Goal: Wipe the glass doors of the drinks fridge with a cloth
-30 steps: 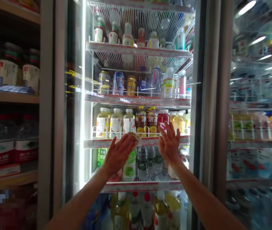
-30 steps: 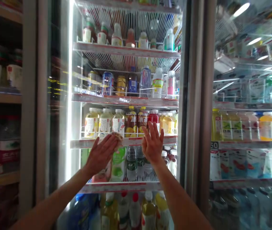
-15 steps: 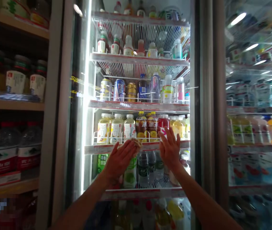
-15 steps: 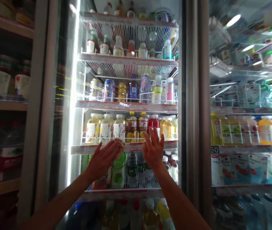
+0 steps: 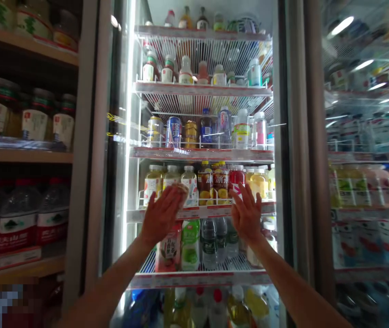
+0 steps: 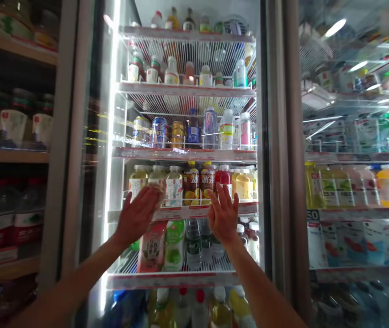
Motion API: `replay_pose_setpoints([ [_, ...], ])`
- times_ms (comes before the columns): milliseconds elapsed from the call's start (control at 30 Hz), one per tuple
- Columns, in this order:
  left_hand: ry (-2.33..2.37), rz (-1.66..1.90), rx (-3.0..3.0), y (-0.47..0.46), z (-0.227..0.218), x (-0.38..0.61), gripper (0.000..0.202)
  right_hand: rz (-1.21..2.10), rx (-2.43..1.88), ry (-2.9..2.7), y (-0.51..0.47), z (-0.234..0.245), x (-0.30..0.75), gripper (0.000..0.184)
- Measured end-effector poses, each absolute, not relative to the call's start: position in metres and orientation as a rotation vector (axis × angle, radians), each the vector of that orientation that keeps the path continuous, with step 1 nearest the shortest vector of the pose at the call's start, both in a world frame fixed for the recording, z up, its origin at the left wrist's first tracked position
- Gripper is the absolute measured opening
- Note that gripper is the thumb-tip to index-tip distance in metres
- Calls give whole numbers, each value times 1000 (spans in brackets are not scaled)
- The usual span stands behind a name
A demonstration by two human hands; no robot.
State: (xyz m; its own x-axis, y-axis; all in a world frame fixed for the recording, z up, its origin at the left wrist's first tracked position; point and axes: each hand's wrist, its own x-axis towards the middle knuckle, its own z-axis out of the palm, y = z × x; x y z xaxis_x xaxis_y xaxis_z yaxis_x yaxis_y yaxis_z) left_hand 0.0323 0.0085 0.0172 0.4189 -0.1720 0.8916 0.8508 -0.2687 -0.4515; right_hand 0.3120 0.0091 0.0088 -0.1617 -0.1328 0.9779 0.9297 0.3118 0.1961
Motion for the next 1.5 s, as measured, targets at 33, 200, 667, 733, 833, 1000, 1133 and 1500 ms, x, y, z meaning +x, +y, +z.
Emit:
replay_pose_setpoints([
  [33, -728, -1249, -1423, 10, 22, 23, 58, -1137, -796, -1398, 9, 9, 312, 43],
  [200, -930, -1579, -1123, 13, 30, 22, 56, -1124, -786, -1391, 8, 8, 312, 44],
  [667, -1094, -1462, -1222, 13, 28, 22, 49, -1065, -788, -1390, 15, 5, 320, 42],
  [733, -961, -1214, -1459, 11, 21, 30, 47, -1051, -794, -1378, 16, 5, 321, 41],
  [833, -906, -1133, -1535, 12, 19, 25, 49, -1067, -753, -1378, 15, 5, 321, 43],
  [1000, -1137, -1552, -1144, 19, 31, 13, 53, -1038, -776, -1409, 12, 4, 320, 43],
  [1133, -900, -1148, -1574, 14, 29, 29, 47, -1099, -812, -1402, 13, 5, 320, 42],
  [1500, -826, -1210, -1535, 14, 44, 27, 50, -1134, -776, -1403, 11, 7, 316, 43],
])
